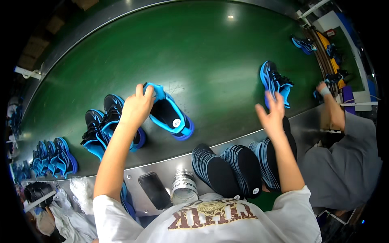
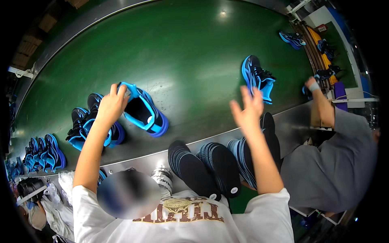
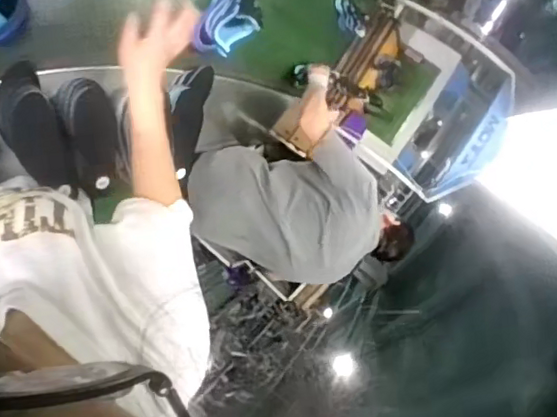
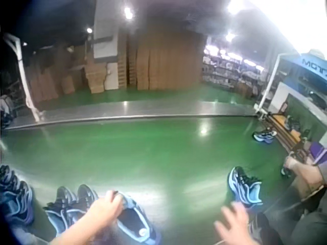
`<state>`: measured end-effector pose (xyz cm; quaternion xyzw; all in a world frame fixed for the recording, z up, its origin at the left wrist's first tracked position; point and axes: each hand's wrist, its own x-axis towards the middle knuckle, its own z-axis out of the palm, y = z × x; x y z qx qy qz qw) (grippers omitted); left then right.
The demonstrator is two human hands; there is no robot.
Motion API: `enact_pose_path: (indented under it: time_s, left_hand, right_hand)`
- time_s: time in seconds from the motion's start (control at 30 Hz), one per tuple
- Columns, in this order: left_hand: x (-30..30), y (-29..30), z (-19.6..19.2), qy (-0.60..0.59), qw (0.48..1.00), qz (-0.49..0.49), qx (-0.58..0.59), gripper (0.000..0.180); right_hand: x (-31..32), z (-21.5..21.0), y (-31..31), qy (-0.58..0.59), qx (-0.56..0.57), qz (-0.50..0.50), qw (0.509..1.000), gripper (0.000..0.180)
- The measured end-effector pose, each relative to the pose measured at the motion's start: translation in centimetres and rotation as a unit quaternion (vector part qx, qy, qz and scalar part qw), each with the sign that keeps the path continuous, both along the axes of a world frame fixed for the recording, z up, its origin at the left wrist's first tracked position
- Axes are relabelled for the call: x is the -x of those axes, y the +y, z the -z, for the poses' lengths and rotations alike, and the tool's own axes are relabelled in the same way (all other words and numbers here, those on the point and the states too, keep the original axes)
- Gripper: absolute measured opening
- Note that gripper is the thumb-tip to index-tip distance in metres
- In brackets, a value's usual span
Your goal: The person inserts blue insoles into several black and blue sneakers on a workbench, then retrieves a large stack of blue insoles from a plastic bag on the floor and places them on the workbench before continuing to insert them into the shoes.
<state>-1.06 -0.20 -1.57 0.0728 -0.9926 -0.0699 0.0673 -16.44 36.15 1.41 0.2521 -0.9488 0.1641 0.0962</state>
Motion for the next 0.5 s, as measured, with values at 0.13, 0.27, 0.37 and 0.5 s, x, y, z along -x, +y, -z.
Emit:
enact_pose_path:
  time_s: [0.13, 0.27, 0.37, 0.5]
  left_hand:
    - [0.1, 1.7, 2.4, -0.035, 0.984, 0.036, 0.171, 0.033]
    - [-0.3, 4.0, 2.4, -0.022, 0.981, 0.049, 0.187, 0.025]
    - [-0.5, 3.7, 3.0, -0.002, 0.984, 0.055, 0.169, 0.018]
    - [-0.5, 3.6, 1.6, -0.042, 0.991, 0.050, 0.119, 0.015]
  right_hand:
    - [8.1, 2.2, 8.8, -0.099, -0.123, 0.216, 0.964, 0.055]
    - [9.2, 3.1, 7.9, -0.163, -0.133, 0.196, 0.958, 0.036]
    - [5.3, 3.5, 3.5, -0.133, -0.098, 0.083, 0.983, 0.028]
    - [-2.8, 2.2, -3.7, -0.257, 0.023, -0.078, 0.963, 0.032]
